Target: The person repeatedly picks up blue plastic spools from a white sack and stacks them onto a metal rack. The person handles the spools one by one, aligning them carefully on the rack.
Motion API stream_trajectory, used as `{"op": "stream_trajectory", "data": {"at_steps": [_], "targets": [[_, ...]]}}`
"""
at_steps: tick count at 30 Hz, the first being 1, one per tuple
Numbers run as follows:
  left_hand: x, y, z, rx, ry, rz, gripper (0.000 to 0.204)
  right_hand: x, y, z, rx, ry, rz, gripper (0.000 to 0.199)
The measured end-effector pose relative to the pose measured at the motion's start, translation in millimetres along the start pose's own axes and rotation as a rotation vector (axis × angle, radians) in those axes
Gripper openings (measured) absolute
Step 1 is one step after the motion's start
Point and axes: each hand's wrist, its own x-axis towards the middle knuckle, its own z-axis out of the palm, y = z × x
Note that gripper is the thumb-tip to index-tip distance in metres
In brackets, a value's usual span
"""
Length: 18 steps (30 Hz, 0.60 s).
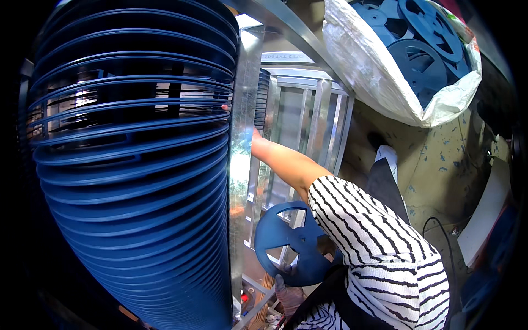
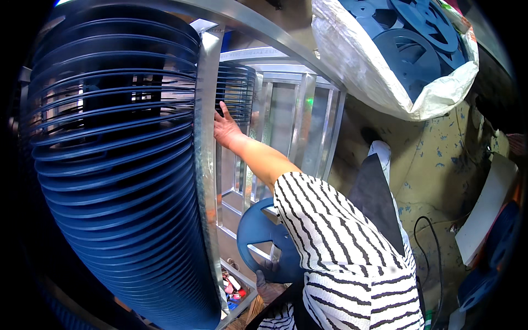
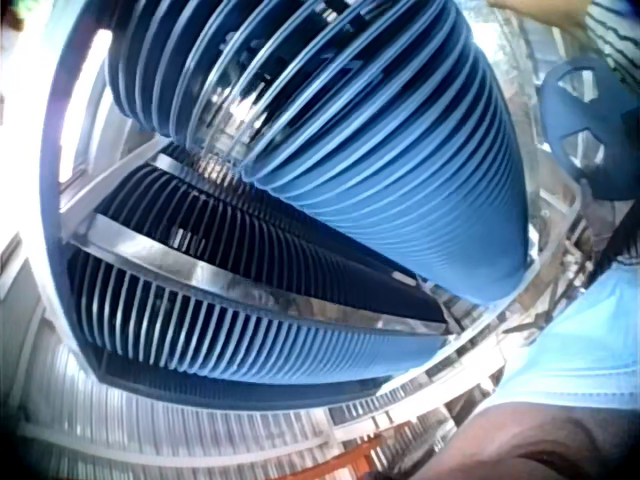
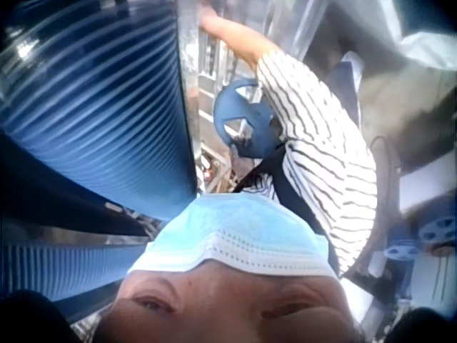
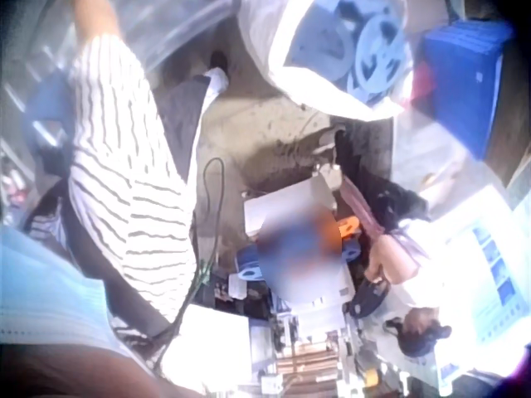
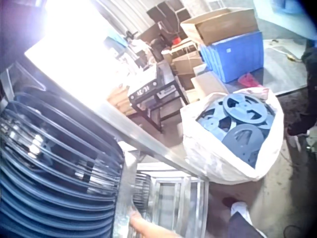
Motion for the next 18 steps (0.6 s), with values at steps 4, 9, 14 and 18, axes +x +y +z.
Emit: {"op": "stream_trajectory", "data": {"at_steps": [4, 9, 14, 18], "targets": [[2, 2, -1, 0.042, -0.063, 0.039, 0.043, -20, 11, -30, 0.360, -0.130, -0.048, 0.052], [20, 9, 1, -0.082, -0.080, 0.053, 0.045, -83, 53, -64, 0.611, -0.133, 0.060, 0.083], [97, 30, 5, -0.090, -0.207, 0.208, 0.039, -161, 92, -93, 0.728, -0.553, 0.515, 0.072], [216, 84, -13, -0.332, -0.009, 0.314, 0.024, -218, 100, -112, 0.853, -0.595, 0.561, 0.068]]}}
